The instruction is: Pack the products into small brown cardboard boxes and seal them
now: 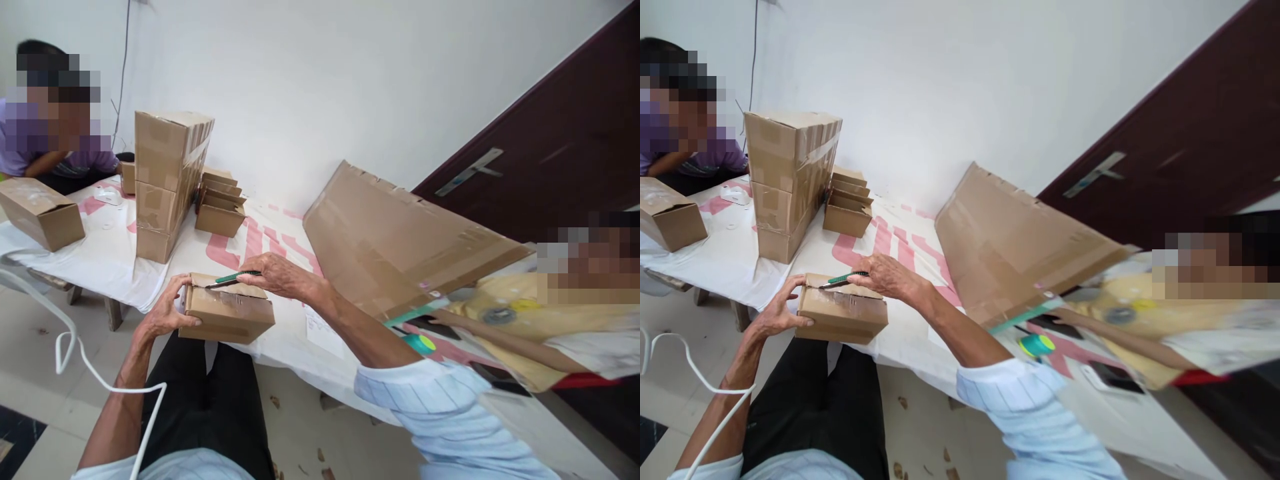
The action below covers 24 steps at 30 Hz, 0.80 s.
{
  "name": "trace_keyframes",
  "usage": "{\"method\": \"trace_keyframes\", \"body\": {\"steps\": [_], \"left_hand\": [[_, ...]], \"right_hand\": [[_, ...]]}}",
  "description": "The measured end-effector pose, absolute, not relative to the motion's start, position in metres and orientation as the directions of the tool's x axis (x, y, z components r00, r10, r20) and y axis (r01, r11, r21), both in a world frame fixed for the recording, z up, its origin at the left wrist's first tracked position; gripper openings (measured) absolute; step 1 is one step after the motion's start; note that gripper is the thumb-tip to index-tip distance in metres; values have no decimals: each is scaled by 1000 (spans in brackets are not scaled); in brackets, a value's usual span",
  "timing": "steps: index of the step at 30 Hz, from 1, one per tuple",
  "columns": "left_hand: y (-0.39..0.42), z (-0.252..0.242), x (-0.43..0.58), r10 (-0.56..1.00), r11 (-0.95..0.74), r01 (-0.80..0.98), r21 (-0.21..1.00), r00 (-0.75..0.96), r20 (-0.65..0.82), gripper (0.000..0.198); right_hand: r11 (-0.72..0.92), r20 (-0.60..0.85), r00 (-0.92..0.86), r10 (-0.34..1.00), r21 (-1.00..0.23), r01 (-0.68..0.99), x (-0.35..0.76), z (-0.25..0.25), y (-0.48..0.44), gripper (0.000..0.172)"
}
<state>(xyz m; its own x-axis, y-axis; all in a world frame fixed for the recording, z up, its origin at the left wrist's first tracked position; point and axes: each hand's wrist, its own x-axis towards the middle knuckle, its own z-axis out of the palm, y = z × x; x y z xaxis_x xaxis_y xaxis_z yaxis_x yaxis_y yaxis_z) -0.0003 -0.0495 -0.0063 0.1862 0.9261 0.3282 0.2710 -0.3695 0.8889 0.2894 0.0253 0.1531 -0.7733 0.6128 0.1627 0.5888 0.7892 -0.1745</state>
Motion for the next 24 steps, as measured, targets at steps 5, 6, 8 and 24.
{"method": "trace_keyframes", "body": {"steps": [5, 6, 8, 24], "left_hand": [[-51, -1, 1, 925, -366, 274, 890, 213, 315, 85], [-51, 1, 1, 926, -362, 281, 889, 216, 309, 84], [-51, 2, 1, 928, -360, 295, 885, 213, 307, 83], [-47, 7, 12, 919, -380, 321, 867, 240, 314, 76]], "right_hand": [[766, 47, -767, 640, -117, 632, 279, 159, 22, 34], [758, 47, -757, 651, -91, 646, 275, 159, 22, 33], [758, 27, -758, 652, -58, 650, 269, 157, 21, 30], [739, 1, -741, 672, 76, 670, 295, 139, 16, 35]]}}
